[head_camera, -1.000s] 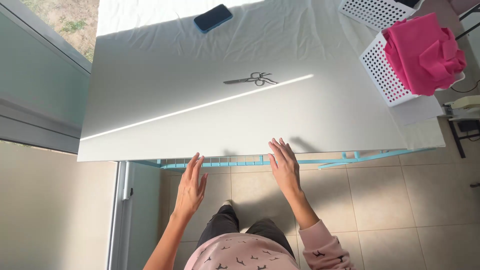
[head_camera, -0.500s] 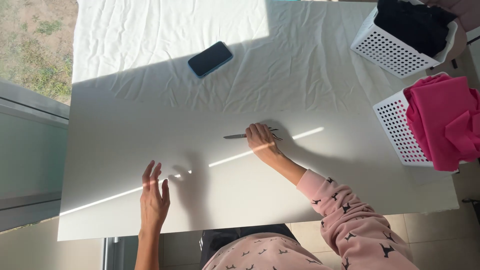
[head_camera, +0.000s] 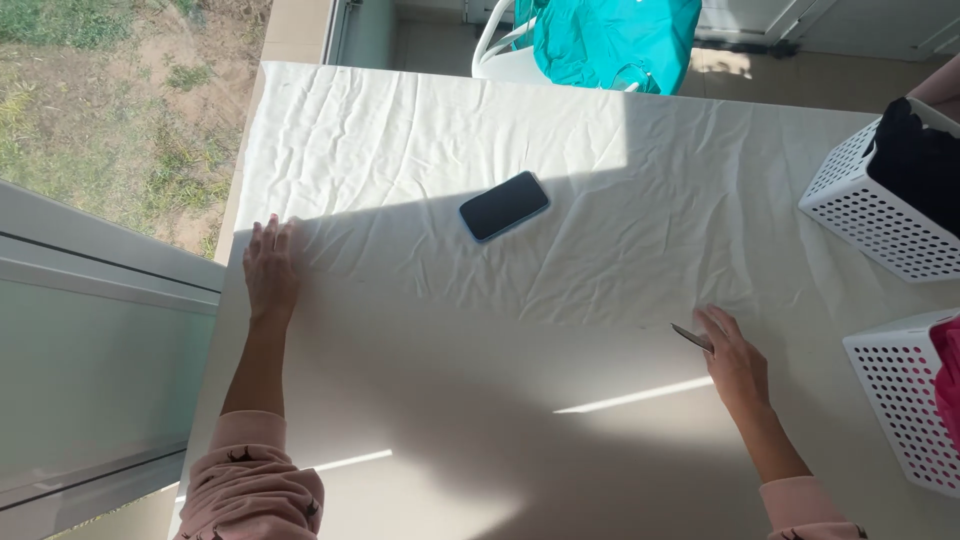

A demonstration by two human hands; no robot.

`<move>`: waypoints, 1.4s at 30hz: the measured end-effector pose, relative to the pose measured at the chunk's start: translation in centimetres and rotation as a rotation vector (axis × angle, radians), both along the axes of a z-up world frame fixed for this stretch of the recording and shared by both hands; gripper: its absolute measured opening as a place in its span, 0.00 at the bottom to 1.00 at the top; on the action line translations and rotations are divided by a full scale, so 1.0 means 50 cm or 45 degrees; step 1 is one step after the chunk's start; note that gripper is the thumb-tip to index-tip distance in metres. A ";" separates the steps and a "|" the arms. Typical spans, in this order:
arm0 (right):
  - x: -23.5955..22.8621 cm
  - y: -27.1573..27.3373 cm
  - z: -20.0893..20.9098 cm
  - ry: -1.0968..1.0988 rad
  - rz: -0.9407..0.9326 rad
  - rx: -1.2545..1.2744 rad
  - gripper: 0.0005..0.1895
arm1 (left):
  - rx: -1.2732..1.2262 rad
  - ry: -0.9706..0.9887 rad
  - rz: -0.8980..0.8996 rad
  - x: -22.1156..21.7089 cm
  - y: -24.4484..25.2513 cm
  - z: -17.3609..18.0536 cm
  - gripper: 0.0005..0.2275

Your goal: Cutting white fabric into specific shapes and organizing the pieces into baskets on a workshop table.

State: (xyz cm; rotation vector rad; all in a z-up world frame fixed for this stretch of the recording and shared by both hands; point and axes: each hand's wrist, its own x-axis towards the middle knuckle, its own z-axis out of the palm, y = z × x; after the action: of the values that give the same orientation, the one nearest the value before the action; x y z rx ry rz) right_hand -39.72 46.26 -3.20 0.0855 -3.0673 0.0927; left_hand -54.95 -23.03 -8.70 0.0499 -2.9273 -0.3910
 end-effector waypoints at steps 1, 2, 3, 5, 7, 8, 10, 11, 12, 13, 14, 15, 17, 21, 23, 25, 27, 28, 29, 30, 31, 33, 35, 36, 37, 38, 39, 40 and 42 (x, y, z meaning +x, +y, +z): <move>0.000 0.006 0.004 -0.004 -0.011 0.047 0.22 | -0.013 0.000 0.036 -0.034 -0.021 -0.023 0.22; 0.001 0.012 0.009 -0.008 -0.023 0.094 0.22 | -0.026 -0.001 0.073 -0.066 -0.041 -0.046 0.19; -0.012 0.023 -0.027 -0.006 -0.024 0.105 0.22 | -0.014 0.001 0.072 -0.087 -0.048 -0.055 0.19; -0.036 0.044 -0.100 0.141 0.005 0.318 0.15 | -0.146 0.094 0.120 -0.125 -0.062 -0.071 0.04; -0.047 0.058 -0.133 0.051 -0.109 0.225 0.15 | -0.179 0.087 0.092 -0.105 -0.039 -0.043 0.04; -0.054 0.062 -0.152 -0.041 -0.223 0.122 0.15 | -0.222 0.078 0.063 -0.096 -0.031 -0.027 0.04; -0.045 0.102 -0.159 -0.097 -0.233 0.111 0.12 | -0.216 0.037 -0.022 -0.053 -0.028 0.001 0.06; -0.046 0.121 -0.163 -0.137 -0.259 0.097 0.09 | -0.212 0.014 -0.120 -0.041 -0.027 0.018 0.07; -0.030 0.131 -0.159 -0.141 -0.252 0.098 0.09 | -0.212 0.010 -0.113 -0.015 -0.032 0.016 0.07; -0.016 0.140 -0.155 -0.191 -0.243 0.131 0.08 | -0.251 0.006 -0.145 0.009 -0.037 0.017 0.07; 0.000 0.151 -0.152 -0.242 -0.234 0.164 0.09 | -0.291 0.002 -0.177 0.034 -0.042 0.017 0.08; 0.015 0.165 -0.160 -0.244 -0.224 0.167 0.09 | -0.289 -0.002 -0.166 0.058 -0.043 0.010 0.08; 0.049 0.194 -0.176 -0.301 -0.215 0.256 0.10 | -0.421 -0.005 -0.262 0.104 -0.041 -0.004 0.09; 0.137 0.183 -0.135 -0.131 -0.176 0.274 0.16 | -0.305 0.289 -0.338 0.212 0.010 0.043 0.09; 0.177 0.189 -0.120 -0.192 -0.199 0.223 0.15 | -0.294 0.236 -0.335 0.252 0.018 0.035 0.09; 0.213 0.201 -0.114 -0.219 -0.206 0.263 0.15 | -0.347 0.194 -0.319 0.294 0.016 0.016 0.07; 0.254 0.211 -0.110 -0.259 -0.214 0.307 0.15 | -0.396 0.141 -0.306 0.346 0.013 0.003 0.05; 0.274 0.214 -0.110 -0.238 -0.195 0.290 0.13 | -0.412 0.143 -0.302 0.374 0.010 0.000 0.05; 0.293 0.218 -0.106 -0.211 -0.181 0.275 0.11 | -0.425 0.153 -0.302 0.394 0.010 -0.003 0.05; 0.308 0.219 -0.105 -0.208 -0.190 0.284 0.11 | -0.416 0.159 -0.309 0.417 0.006 -0.002 0.05; 0.328 0.223 -0.103 -0.210 -0.151 0.259 0.12 | -0.383 0.126 -0.289 0.444 0.005 -0.003 0.04; 0.364 0.222 -0.089 -0.236 -0.126 0.240 0.14 | -0.341 0.074 -0.287 0.499 0.008 -0.011 0.04; 0.375 0.204 -0.065 -0.202 -0.079 0.139 0.11 | -0.440 0.036 -0.189 0.540 0.008 -0.020 0.04; 0.389 0.208 -0.064 -0.207 -0.090 0.140 0.11 | -0.438 0.034 -0.202 0.559 0.015 -0.011 0.04; 0.404 0.213 -0.063 -0.200 -0.053 0.132 0.11 | -0.457 0.043 -0.171 0.587 0.022 0.000 0.04; 0.420 0.216 -0.063 -0.194 -0.015 0.124 0.11 | -0.476 0.051 -0.141 0.614 0.027 0.010 0.04; 0.432 0.221 -0.067 -0.206 -0.017 0.127 0.11 | -0.472 0.040 -0.146 0.633 0.026 0.008 0.04; 0.443 0.226 -0.072 -0.172 0.050 0.092 0.12 | -0.530 -0.049 -0.084 0.651 0.024 0.005 0.04; 0.466 0.226 -0.072 -0.149 0.119 0.056 0.13 | -0.587 -0.149 -0.023 0.694 0.013 -0.018 0.06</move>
State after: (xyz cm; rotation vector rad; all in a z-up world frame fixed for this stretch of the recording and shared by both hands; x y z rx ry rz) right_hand -16.44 57.58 -6.82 0.2343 -3.1823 0.0371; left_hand -20.25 -22.41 -9.58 -0.0196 -3.0533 0.2994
